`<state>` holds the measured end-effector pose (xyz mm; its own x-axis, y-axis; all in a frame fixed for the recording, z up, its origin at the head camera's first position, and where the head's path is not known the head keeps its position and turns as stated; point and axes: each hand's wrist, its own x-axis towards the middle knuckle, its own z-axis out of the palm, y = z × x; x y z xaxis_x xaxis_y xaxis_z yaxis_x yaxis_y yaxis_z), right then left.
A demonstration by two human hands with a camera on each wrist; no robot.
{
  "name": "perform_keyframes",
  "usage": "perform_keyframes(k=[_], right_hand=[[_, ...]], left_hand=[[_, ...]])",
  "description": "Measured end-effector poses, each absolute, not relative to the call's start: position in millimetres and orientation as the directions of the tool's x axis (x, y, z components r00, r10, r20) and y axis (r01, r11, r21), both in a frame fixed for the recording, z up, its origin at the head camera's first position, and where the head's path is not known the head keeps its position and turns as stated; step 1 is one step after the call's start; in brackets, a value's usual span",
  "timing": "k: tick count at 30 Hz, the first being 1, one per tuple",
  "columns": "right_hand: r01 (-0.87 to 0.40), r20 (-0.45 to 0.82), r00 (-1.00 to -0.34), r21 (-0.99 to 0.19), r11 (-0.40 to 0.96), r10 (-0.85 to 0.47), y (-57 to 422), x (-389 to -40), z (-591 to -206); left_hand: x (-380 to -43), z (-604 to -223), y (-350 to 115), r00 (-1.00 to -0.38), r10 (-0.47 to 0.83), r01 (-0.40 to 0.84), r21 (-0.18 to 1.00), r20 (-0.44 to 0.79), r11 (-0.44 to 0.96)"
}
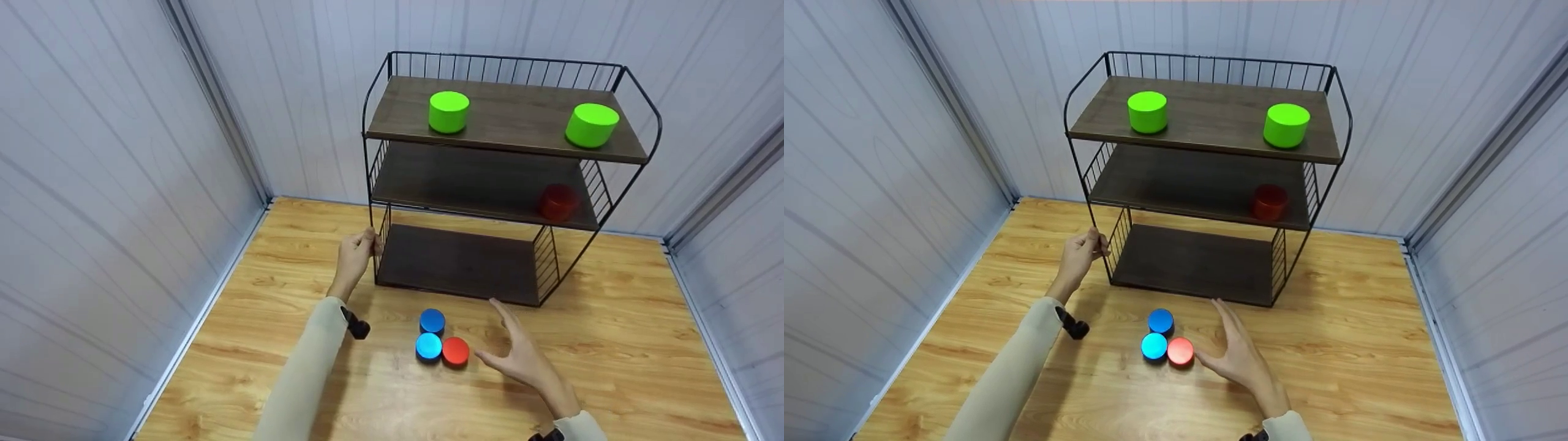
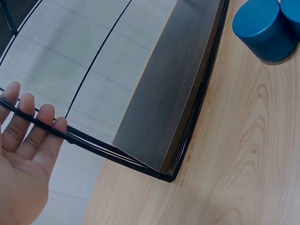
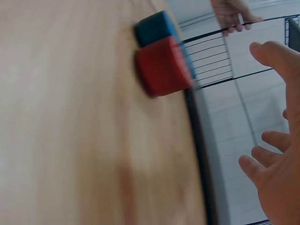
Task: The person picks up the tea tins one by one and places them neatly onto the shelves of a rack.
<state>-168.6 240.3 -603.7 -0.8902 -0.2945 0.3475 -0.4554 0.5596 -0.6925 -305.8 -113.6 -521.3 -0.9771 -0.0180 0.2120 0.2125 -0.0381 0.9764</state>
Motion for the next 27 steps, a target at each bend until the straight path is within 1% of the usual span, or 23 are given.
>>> perform_keyframes(k=[4,9,14,20,24,27], right_hand=[[-0.397,0.26,-0.915,-0.714,0.577,-0.308,238.8,-164.5,-617.6],[-0.391,0.209,-0.91,-0.718,0.575,-0.358,234.0,-160.4,-629.7],[-0.403,0.201,-0.899,-0.728,0.554,-0.388,228.0,-157.6,-636.1],[-0.45,0.234,-0.874,-0.722,0.526,-0.426,219.1,-157.3,-639.5],[-0.433,0.217,-0.869,-0.769,0.47,-0.445,211.7,-157.7,-641.7],[-0.426,0.213,-0.873,-0.771,0.474,-0.44,206.7,-157.4,-642.4]], left_hand=[[-305.8,-522.2,-113.6,-0.977,-0.027,0.214,0.976,0.213,-0.044],[-305.6,-522.5,-113.3,-0.976,-0.025,0.216,0.976,0.215,-0.037],[-306.3,-523.7,-112.8,-0.977,-0.031,0.213,0.976,0.212,-0.041],[-319.0,-540.5,-114.1,-0.979,-0.041,0.199,0.979,0.198,-0.036],[-324.2,-548.5,-113.8,-0.978,-0.059,0.2,0.979,0.198,-0.029],[-324.8,-550.1,-113.1,-0.976,-0.074,0.206,0.978,0.205,-0.015]])
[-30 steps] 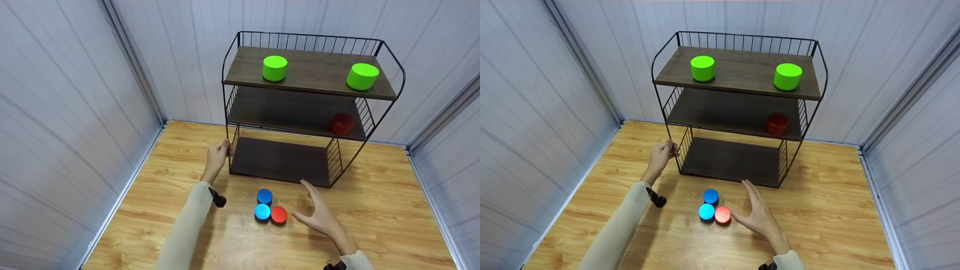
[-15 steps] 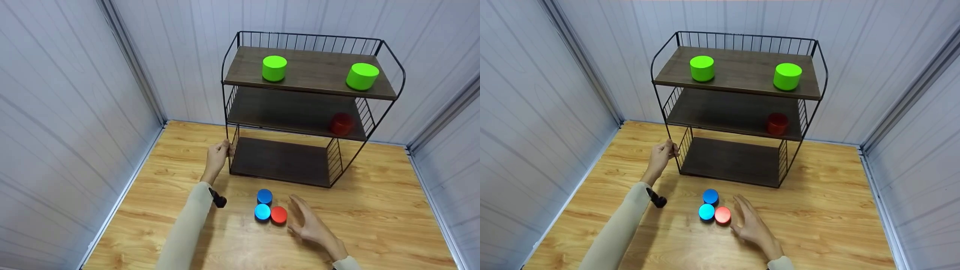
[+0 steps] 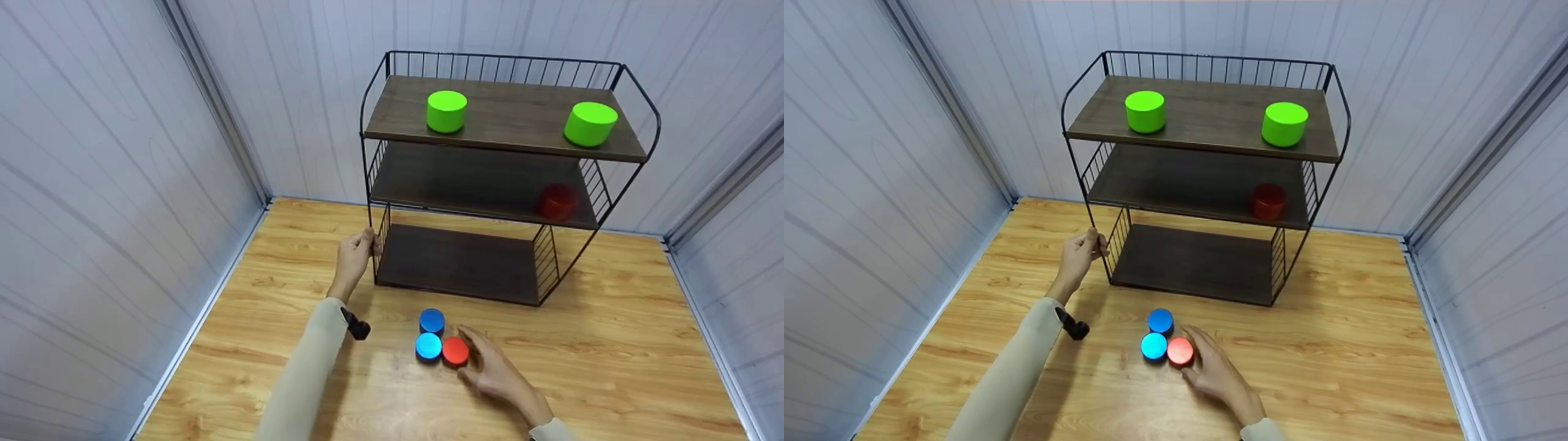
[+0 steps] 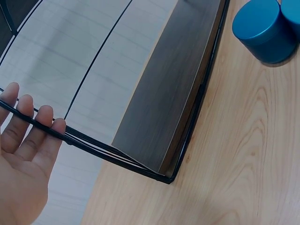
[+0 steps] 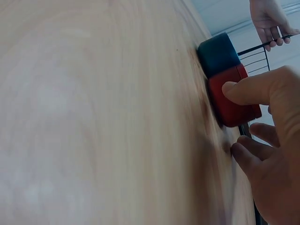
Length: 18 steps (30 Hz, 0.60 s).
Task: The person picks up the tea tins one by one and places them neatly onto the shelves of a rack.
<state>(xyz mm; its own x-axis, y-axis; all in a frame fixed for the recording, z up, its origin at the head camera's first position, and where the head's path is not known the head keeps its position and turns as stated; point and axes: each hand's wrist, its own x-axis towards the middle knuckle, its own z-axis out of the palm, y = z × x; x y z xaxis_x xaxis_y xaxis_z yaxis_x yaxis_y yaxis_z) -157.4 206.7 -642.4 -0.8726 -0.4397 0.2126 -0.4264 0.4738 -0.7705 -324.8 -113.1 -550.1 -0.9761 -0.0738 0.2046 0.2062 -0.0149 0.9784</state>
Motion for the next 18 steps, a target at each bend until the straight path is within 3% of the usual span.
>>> perform_keyframes(k=[9,18], right_hand=[[-0.385,0.15,-0.895,-0.734,0.559,-0.42,197.1,-155.4,-641.1],[-0.417,0.198,-0.888,-0.724,0.549,-0.414,196.8,-156.7,-647.5]], left_hand=[[-321.9,-549.3,-112.9,-0.968,-0.086,0.233,0.972,0.234,0.026],[-322.2,-549.0,-111.4,-0.974,-0.083,0.216,0.976,0.213,-0.027]])
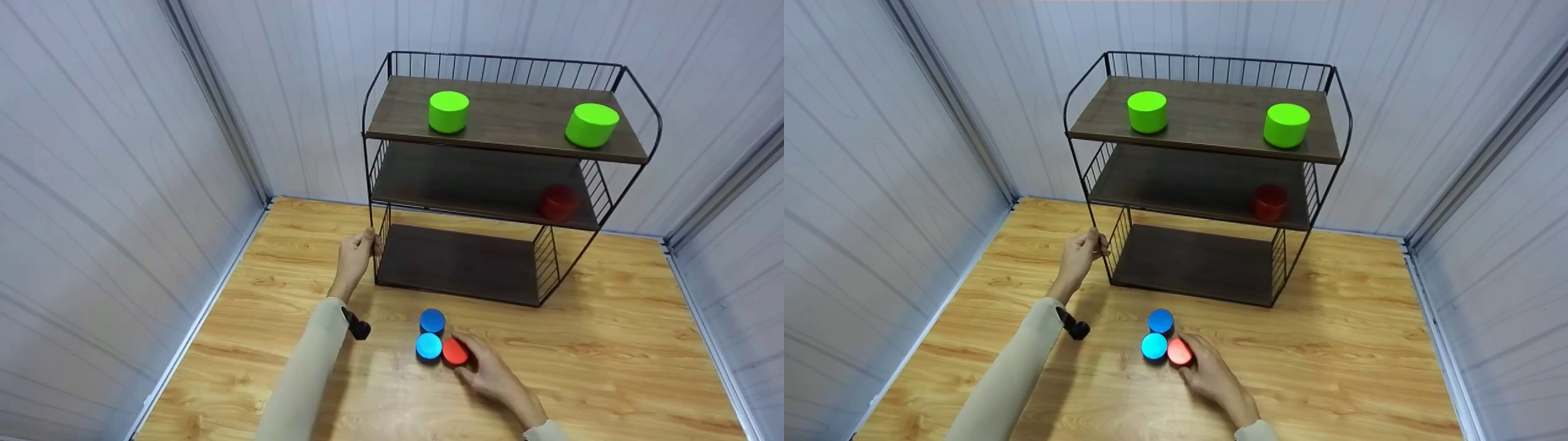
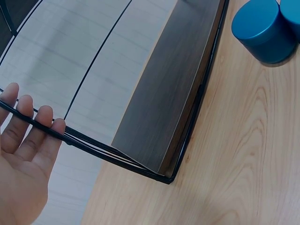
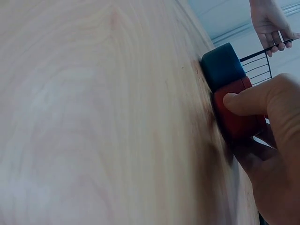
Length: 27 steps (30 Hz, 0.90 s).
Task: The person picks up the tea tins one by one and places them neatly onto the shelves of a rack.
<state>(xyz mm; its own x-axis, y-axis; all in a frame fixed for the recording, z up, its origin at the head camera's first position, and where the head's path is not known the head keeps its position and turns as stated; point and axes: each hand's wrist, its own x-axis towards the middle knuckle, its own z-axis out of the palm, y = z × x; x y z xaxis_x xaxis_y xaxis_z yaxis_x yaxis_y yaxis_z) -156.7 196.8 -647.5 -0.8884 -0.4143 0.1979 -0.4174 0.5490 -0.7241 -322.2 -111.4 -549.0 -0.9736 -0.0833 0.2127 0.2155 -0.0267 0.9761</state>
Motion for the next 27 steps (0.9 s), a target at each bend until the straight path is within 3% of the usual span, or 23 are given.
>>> perform_keyframes(k=[19,27], right_hand=[[-0.347,0.14,-0.913,-0.762,0.547,-0.383,204.2,-165.1,-635.3],[-0.383,0.222,-0.916,-0.733,0.562,-0.334,207.1,-183.1,-618.2]], left_hand=[[-321.7,-548.7,-110.6,-0.969,-0.079,0.234,0.972,0.234,0.006],[-320.8,-549.6,-111.2,-0.975,-0.091,0.201,0.98,0.201,0.003]])
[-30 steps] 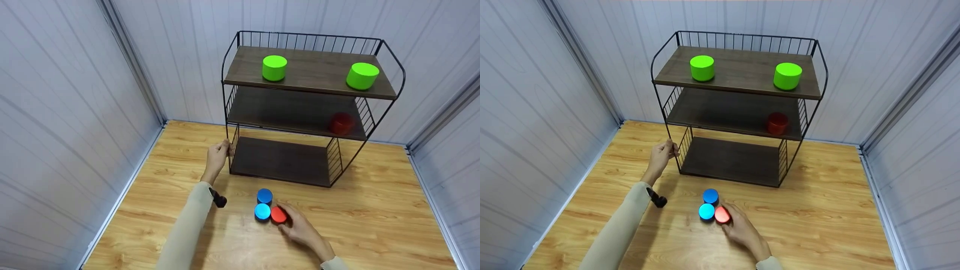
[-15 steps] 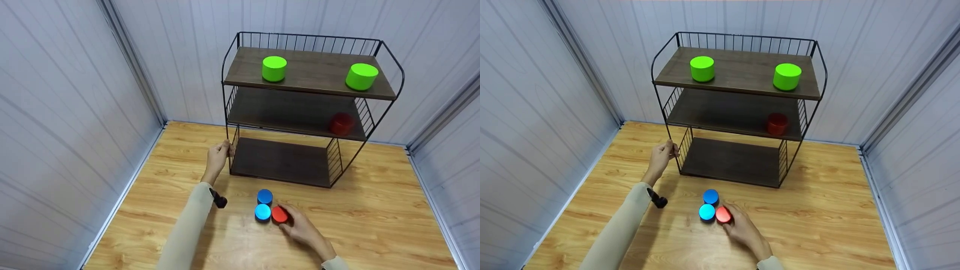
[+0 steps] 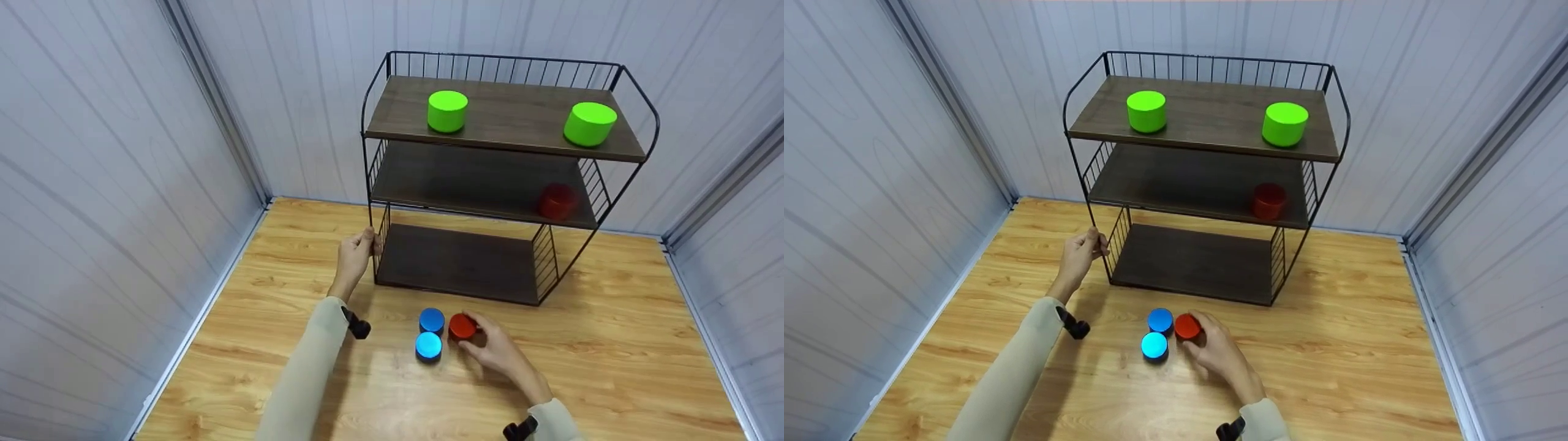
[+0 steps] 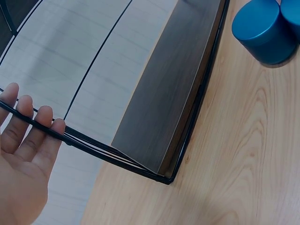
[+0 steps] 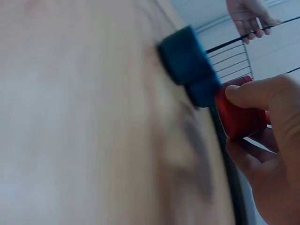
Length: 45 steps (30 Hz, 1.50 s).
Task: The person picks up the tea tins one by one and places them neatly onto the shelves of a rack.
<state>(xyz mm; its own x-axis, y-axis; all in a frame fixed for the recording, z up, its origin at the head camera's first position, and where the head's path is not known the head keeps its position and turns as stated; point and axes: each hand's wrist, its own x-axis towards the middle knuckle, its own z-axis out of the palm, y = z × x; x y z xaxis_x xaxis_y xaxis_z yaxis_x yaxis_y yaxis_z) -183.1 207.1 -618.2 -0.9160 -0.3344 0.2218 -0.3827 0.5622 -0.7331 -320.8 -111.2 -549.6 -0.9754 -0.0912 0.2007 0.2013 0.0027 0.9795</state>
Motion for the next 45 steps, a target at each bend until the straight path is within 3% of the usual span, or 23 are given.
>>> perform_keyframes(k=[13,27,45], right_hand=[[-0.457,0.366,-0.888,-0.77,0.445,-0.279,198.7,-213.2,-569.8],[-0.623,0.543,-0.777,-0.592,0.511,-0.318,193.5,-231.0,-509.4],[-0.713,0.597,-0.697,-0.516,0.476,-0.397,183.7,-251.4,-424.5]], left_hand=[[-321.7,-549.9,-112.3,-0.978,-0.083,0.194,0.981,0.194,-0.003],[-322.8,-550.6,-112.8,-0.975,-0.075,0.208,0.978,0.208,0.003],[-324.5,-553.5,-113.7,-0.978,-0.084,0.191,0.982,0.189,-0.013]])
